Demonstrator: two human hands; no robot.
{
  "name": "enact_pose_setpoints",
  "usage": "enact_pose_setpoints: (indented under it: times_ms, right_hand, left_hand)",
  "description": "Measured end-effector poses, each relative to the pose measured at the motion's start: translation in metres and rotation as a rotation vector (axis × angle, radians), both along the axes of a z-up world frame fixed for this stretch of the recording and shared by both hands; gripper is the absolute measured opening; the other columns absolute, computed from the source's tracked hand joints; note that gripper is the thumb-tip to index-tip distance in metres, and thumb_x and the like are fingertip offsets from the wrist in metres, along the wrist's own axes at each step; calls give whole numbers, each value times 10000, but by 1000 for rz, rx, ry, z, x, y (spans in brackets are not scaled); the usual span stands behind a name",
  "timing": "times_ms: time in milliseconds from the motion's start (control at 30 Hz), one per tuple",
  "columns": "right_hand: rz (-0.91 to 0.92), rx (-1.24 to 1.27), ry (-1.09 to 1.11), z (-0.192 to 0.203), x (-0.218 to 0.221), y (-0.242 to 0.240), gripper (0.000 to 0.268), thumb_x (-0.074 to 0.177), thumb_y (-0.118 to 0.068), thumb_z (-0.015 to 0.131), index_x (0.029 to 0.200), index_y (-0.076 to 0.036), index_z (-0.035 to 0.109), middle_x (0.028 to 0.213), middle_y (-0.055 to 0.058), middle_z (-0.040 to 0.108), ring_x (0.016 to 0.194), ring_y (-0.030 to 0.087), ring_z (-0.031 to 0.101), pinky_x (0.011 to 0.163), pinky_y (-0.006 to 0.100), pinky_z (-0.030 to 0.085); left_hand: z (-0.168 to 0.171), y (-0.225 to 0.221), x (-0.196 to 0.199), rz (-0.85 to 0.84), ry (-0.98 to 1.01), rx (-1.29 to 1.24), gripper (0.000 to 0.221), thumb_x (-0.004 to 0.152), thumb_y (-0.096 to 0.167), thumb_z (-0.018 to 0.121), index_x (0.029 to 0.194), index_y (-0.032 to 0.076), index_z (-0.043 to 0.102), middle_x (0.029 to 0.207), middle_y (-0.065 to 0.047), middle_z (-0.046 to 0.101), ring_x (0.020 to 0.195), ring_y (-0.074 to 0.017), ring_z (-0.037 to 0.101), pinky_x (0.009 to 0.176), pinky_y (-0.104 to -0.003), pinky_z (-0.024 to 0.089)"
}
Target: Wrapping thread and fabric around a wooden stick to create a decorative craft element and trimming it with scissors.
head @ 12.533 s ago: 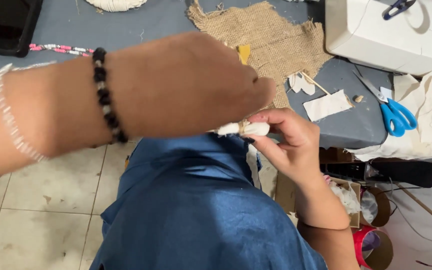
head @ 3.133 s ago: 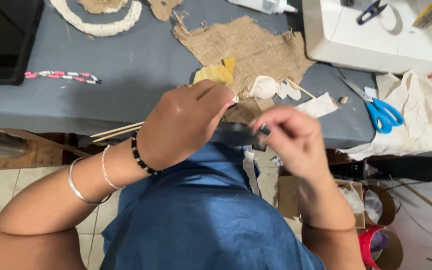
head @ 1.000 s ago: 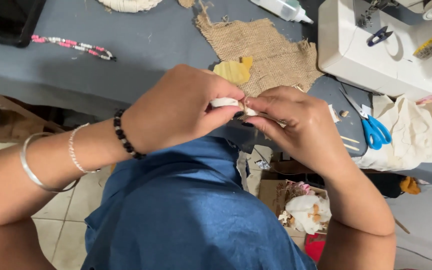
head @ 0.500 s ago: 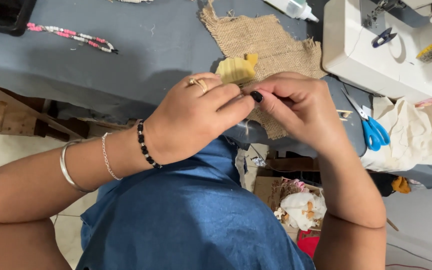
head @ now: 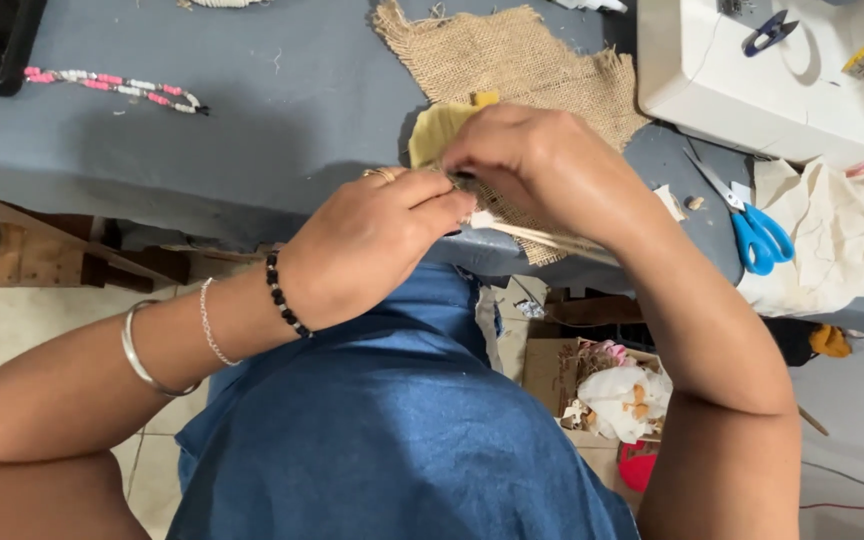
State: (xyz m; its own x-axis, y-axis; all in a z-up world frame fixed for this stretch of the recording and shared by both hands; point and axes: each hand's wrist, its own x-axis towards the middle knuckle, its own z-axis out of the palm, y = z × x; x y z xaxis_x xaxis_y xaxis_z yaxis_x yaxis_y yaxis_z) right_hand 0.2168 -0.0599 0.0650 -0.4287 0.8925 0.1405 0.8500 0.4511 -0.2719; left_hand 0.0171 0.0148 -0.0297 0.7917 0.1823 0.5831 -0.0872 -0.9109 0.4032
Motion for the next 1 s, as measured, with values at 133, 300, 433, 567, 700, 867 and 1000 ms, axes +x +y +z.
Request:
enact_pose_setpoints:
  times_ms: [133,300,433,567,700,867,1000]
  right_hand:
    - [-202,165,-89,5,3,-19,218,1029,-7,683,1243,-22,724,1293,190,659,1099,378,688,880,454,562]
    - [-357,441,-77,-25,-8,-64,268,1004,-321,705,1052,-64,764,1150,120,744,1137,290,680,1150,585,402]
    - [-453,688,41,-46,-25,-74,193,907,-228,880,982,-73,792,1009,93,761,976,270,710,1197,514,306]
    - [-455,816,113,-68,-25,-77,95,904,-109,856,929,-64,776,969,103,754,945,282,699,1203,575,313]
    - [-375,1042,14,-80,-29,-67,146,878,-18,896,800,-80,789,856,67,747,709,255,699,1195,558,269]
    - [-369,1064,36,-81,-21,-66,90,944,-61,767,856,-58,749,861,114,719,770,266,653,1060,475,383]
    - [-381,1082,50,-88,-17,-68,83,939,-70,778,875,-55,729,866,107,728,754,231,689,1037,437,399]
  left_hand:
    - [4,1,1,32,-67,26,200,1001,22,607,1193,16,662,1124,-147,673,909,-345,659,786,-460,543]
    - [17,-5,0,98,-306,193,122,1020,-101,613,1124,-48,646,971,-132,589,820,-292,630,1006,-488,579]
    - [17,-17,6,248,-476,491,112,1041,5,662,1134,-32,713,1060,-139,677,954,-251,691,966,-394,633]
    - [18,-22,12,312,-471,494,109,1049,53,663,1129,11,724,1051,-104,682,939,-219,683,958,-356,627]
    - [22,-26,15,379,-436,444,72,1040,29,677,1072,51,737,1007,-59,661,894,-172,684,945,-310,630]
    - [10,-31,20,216,-336,109,127,1082,62,603,1167,5,679,1112,-107,614,981,-306,687,938,-399,594]
    - [12,-37,18,228,-241,92,160,1070,61,634,1219,43,690,1144,-74,653,943,-229,704,831,-344,584]
